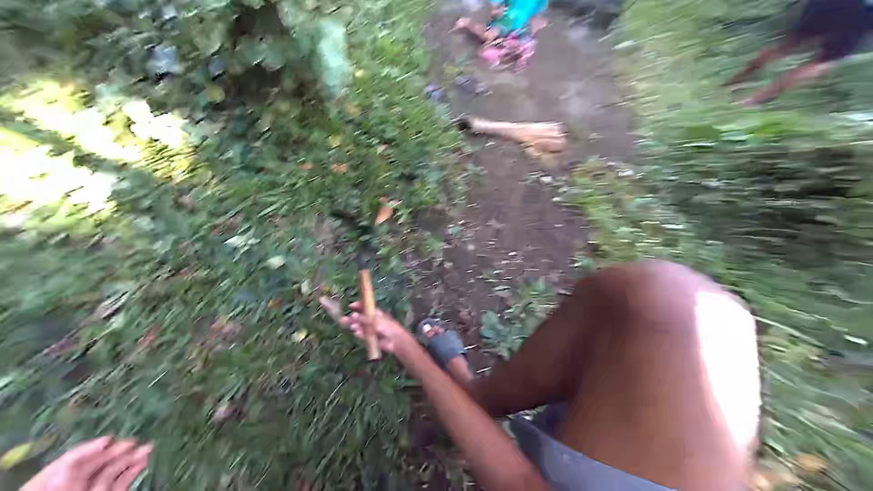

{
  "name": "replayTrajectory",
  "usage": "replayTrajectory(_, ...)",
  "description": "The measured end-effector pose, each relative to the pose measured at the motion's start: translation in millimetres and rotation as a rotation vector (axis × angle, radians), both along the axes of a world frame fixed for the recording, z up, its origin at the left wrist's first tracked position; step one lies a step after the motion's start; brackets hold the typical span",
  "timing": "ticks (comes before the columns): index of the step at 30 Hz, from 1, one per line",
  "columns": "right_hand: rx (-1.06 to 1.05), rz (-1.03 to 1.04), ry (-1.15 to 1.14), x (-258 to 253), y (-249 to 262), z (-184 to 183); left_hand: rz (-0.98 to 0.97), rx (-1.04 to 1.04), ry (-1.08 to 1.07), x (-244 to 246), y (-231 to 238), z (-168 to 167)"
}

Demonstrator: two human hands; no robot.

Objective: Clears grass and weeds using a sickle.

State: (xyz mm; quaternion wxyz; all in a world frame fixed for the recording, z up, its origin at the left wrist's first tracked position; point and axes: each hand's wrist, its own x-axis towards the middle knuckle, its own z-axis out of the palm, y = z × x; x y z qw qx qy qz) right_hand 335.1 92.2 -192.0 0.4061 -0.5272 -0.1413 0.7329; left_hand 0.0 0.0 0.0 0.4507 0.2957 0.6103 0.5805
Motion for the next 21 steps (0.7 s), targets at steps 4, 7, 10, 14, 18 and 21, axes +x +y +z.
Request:
replayTrajectory(4, -0.047, 0.051, -0.038, -3, -8, -18, 0.089, 0.01, 0.132, 2, -6, -4)
replayTrajectory(7, -0.05, 0.056, -0.008, 0, -15, -28, 0.08, 0.036, 0.136, 0, -7, -7)
replayTrajectory(10, -0.051, 0.055, -0.001, 4, -18, -36, 0.087, 0.049, 0.137, -2, -8, -8)
replayTrajectory(14, -0.075, 0.072, -0.134, 15, -15, -42, 0.064, 0.065, 0.144, -2, -10, -8)
replayTrajectory(18, -0.166, 0.015, -0.284, 24, -7, -50, 0.054, 0.081, 0.171, -2, -13, -6)
replayTrajectory(21, -0.198, -0.022, -0.346, 25, 0, -51, 0.049, 0.088, 0.168, -7, -16, -7)
